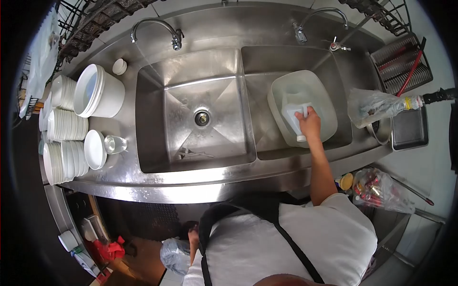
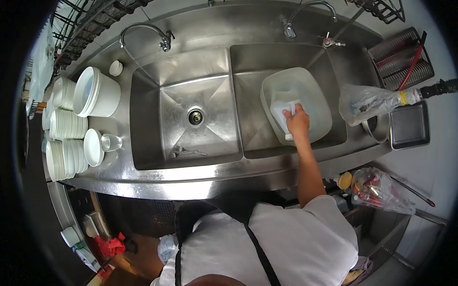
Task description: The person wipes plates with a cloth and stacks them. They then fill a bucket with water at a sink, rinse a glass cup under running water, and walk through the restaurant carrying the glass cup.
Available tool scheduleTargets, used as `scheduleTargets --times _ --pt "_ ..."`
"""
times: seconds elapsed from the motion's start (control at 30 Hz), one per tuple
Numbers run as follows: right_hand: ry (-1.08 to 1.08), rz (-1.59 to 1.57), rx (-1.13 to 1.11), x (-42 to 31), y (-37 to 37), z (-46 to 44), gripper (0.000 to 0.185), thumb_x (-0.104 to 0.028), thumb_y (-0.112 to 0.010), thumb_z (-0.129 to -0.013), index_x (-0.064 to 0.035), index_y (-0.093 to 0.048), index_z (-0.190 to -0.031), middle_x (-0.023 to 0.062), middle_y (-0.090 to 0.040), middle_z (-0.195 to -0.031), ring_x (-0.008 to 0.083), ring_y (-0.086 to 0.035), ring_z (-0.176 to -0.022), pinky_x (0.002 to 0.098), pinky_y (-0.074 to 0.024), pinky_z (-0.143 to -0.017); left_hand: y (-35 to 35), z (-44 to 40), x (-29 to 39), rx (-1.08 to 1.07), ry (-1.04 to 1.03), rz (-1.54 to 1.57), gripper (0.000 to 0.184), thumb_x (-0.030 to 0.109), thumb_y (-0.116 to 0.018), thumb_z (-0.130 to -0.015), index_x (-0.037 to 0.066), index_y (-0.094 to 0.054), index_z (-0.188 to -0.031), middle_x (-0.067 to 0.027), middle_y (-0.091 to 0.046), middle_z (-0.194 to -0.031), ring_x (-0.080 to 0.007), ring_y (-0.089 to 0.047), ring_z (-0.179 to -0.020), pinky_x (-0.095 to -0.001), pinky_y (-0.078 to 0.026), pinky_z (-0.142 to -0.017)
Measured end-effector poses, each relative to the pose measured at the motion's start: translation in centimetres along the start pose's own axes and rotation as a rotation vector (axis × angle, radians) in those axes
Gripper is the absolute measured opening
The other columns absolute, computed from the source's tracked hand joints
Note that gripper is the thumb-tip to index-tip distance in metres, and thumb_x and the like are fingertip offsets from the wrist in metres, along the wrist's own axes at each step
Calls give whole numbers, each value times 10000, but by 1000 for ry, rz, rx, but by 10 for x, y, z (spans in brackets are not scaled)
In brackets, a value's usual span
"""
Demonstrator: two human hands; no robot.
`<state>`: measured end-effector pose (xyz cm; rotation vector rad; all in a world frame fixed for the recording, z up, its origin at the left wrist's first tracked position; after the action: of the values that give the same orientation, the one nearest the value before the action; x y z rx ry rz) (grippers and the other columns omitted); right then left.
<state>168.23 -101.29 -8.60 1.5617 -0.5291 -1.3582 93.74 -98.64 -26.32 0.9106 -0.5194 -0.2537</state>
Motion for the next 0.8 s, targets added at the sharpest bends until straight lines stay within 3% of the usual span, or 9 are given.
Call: scheduleTargets --times 0.2,0.27,0.3,0.37,0.47,0.57,0.67,0.8 --pt "11 324 -120 11 -2 -46 404 -280 -739 -794 -34 -596 -1080 176 -666 -1048 371 -624 -1005 447 -496 -835 -52 20 2 -75 -8 21 251 318 -553 -941 81 -629 -906 -114 -665 -800 -268 -643 -689 -360 -502 -623" --pt "199 288 54 -51 12 -43 413 -286 -739 -798 -39 -600 -1098 169 -663 -1045 366 -619 -1012 442 -494 -852 -27 24 22 -44 542 760 187 262 -582 -934 79 -609 -949 -68 -613 -736 -188 -598 -624 -319 -461 -536" --pt "278 262 145 -77 12 -38 417 -288 -739 -801 -41 -602 -1107 165 -661 -1044 364 -617 -1016 439 -493 -860 38 15 80 118 806 1069 163 235 -596 -930 77 -599 -971 -46 -587 -704 -148 -576 -592 -299 -441 -492" --pt "516 -131 61 -129 -19 -51 428 -322 -737 -810 -30 -612 -1098 165 -657 -1018 334 -643 -954 411 -512 -817 33 3 76 192 786 1228 154 191 -607 -925 75 -573 -1020 -6 -544 -703 -105 -527 -571 -269 -405 -458" --pt "570 -494 -194 -243 -81 -65 436 -362 -740 -813 -26 -629 -1067 181 -674 -977 269 -672 -875 349 -531 -731 27 -7 63 227 804 1454 178 181 -612 -928 88 -546 -1065 26 -541 -753 -75 -499 -589 -239 -389 -479" --pt "613 -499 -143 -344 -140 -84 472 -407 -727 -805 -39 -632 -1084 179 -682 -973 288 -664 -899 394 -507 -813 33 -3 65 382 770 1387 193 225 -614 -936 135 -525 -1083 18 -589 -795 -88 -544 -632 -229 -401 -514" --pt "677 -844 -240 -413 -205 -115 428 -386 -691 -833 -57 -628 -1101 188 -678 -991 344 -651 -936 419 -488 -858 36 27 84 514 839 1479 214 201 -625 -933 88 -528 -1087 23 -564 -815 -66 -503 -648 -228 -392 -507" --pt "558 -508 -203 -440 -227 -119 311 -312 -589 -922 -61 -616 -1103 194 -673 -1002 347 -642 -977 429 -490 -832 0 89 113 555 858 1423 171 180 -606 -934 114 -494 -1045 16 -556 -762 -87 -475 -566 -240 -374 -478"
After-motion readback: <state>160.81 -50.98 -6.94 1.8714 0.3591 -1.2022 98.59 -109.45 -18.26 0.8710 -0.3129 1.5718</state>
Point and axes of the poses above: each hand's wrist, its own z-axis away from the middle knuckle, its own y-axis out of the back of the hand, x = y × z, the point moved 2 cm from there along -z, towards the middle knuckle
